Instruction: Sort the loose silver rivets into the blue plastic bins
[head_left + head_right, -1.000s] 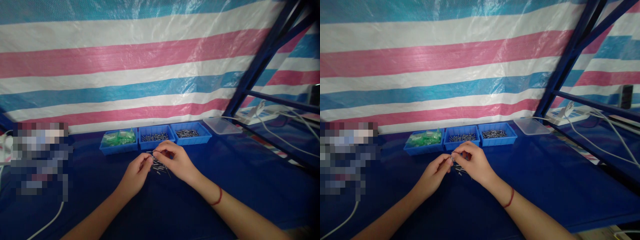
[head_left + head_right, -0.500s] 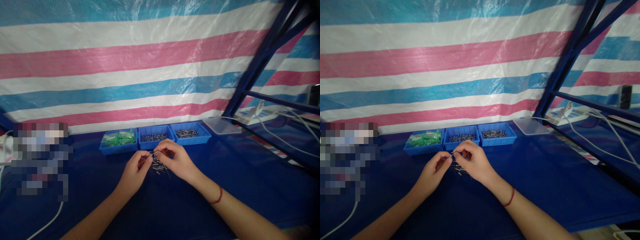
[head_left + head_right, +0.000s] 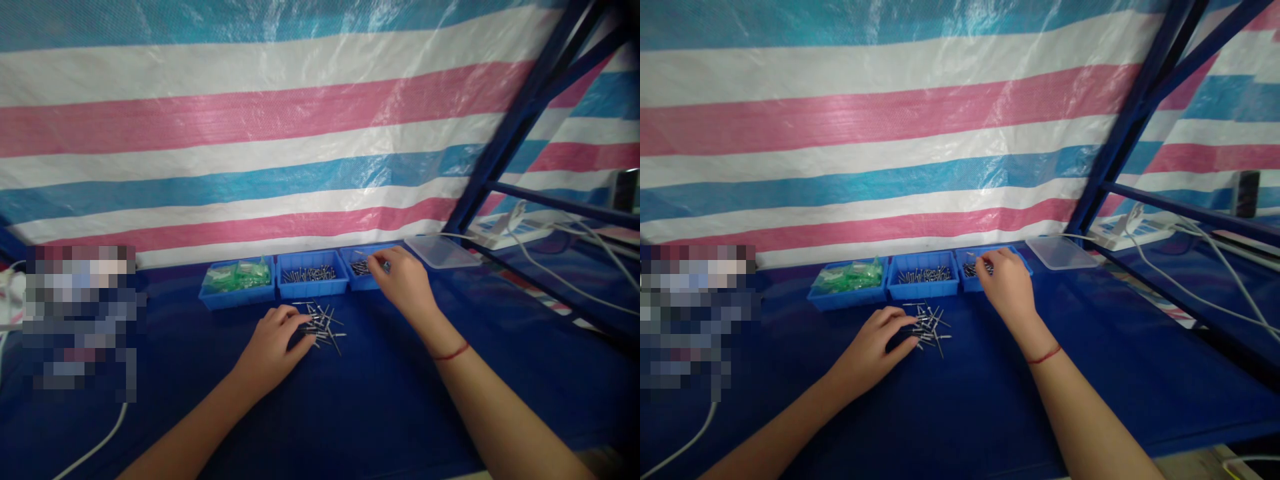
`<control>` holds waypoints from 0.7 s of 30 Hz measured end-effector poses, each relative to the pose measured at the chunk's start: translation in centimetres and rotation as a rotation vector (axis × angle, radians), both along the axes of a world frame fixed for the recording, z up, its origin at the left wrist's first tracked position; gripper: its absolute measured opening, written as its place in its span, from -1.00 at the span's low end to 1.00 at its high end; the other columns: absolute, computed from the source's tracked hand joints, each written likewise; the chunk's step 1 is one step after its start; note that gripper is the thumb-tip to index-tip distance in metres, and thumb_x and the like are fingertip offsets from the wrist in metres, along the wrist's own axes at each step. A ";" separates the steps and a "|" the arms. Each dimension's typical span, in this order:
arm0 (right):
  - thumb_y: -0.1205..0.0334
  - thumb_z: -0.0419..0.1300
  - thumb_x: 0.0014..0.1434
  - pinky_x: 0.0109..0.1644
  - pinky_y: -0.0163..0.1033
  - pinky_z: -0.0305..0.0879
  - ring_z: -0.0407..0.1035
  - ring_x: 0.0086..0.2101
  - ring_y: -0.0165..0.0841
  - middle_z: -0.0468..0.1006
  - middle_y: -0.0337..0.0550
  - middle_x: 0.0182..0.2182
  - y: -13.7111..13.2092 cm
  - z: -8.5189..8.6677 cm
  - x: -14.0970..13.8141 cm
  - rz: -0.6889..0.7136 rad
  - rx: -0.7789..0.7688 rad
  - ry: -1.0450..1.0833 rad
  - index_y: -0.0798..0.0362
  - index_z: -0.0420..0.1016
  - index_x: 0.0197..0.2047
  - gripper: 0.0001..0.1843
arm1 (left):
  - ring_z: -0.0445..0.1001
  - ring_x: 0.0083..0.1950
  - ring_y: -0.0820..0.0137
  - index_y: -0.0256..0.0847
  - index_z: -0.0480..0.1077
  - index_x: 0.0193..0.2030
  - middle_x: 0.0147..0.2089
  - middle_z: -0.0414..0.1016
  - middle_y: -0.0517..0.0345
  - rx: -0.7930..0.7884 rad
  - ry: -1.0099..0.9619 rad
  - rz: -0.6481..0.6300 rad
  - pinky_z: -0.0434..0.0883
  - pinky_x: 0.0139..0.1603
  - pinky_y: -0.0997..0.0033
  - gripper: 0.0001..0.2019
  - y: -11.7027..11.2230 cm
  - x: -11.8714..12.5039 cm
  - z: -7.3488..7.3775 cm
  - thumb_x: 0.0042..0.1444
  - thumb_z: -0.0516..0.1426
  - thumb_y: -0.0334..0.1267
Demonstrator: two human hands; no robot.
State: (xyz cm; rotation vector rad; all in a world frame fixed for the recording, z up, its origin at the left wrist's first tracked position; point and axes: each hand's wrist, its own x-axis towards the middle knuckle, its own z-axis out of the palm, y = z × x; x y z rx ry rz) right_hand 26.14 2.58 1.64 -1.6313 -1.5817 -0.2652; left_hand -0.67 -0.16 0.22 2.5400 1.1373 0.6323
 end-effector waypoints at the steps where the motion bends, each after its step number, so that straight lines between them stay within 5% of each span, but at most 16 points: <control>1: 0.14 0.07 0.16 -0.22 -0.15 0.27 0.39 -0.35 -0.22 0.51 0.00 -0.40 0.3 -0.3 0.7 -0.056 -0.009 -0.022 0.12 0.53 -0.35 -0.72 | 0.37 -0.02 0.25 -0.08 0.41 0.01 -0.03 0.40 0.07 0.011 0.045 -0.005 0.30 0.03 0.22 -0.72 0.1 -0.1 -0.1 0.19 0.06 -0.14; 5: 0.12 0.08 0.16 -0.20 -0.14 0.27 0.40 -0.33 -0.20 0.52 -0.01 -0.39 0.4 -0.3 1.0 -0.074 -0.018 -0.001 0.13 0.53 -0.29 -0.72 | 0.38 -0.06 0.28 -0.06 0.43 -0.05 -0.05 0.42 0.12 0.027 0.124 -0.010 0.30 -0.04 0.25 -0.78 0.5 -0.4 -0.4 0.22 0.05 -0.19; 16: 0.29 0.14 0.15 -0.21 -0.20 0.29 0.38 -0.33 -0.32 0.50 -0.14 -0.41 -2.5 0.3 -6.1 0.673 -0.222 -0.029 0.06 0.51 -0.35 -0.87 | 0.42 -0.12 0.33 -0.14 0.40 -0.20 -0.16 0.47 0.15 -0.008 0.000 0.025 0.32 -0.09 0.32 -0.85 0.9 -0.2 -0.1 0.24 0.01 -0.25; 21: 0.35 0.14 0.15 -0.26 -0.24 0.27 0.37 -0.36 -0.36 0.49 -0.16 -0.42 -3.3 0.1 -7.6 0.804 -0.252 0.067 0.06 0.51 -0.36 -0.88 | 0.45 -0.19 0.36 -0.17 0.39 -0.22 -0.22 0.49 0.16 -0.089 -0.213 0.108 0.35 -0.14 0.38 -0.88 0.6 0.0 0.2 0.21 0.04 -0.27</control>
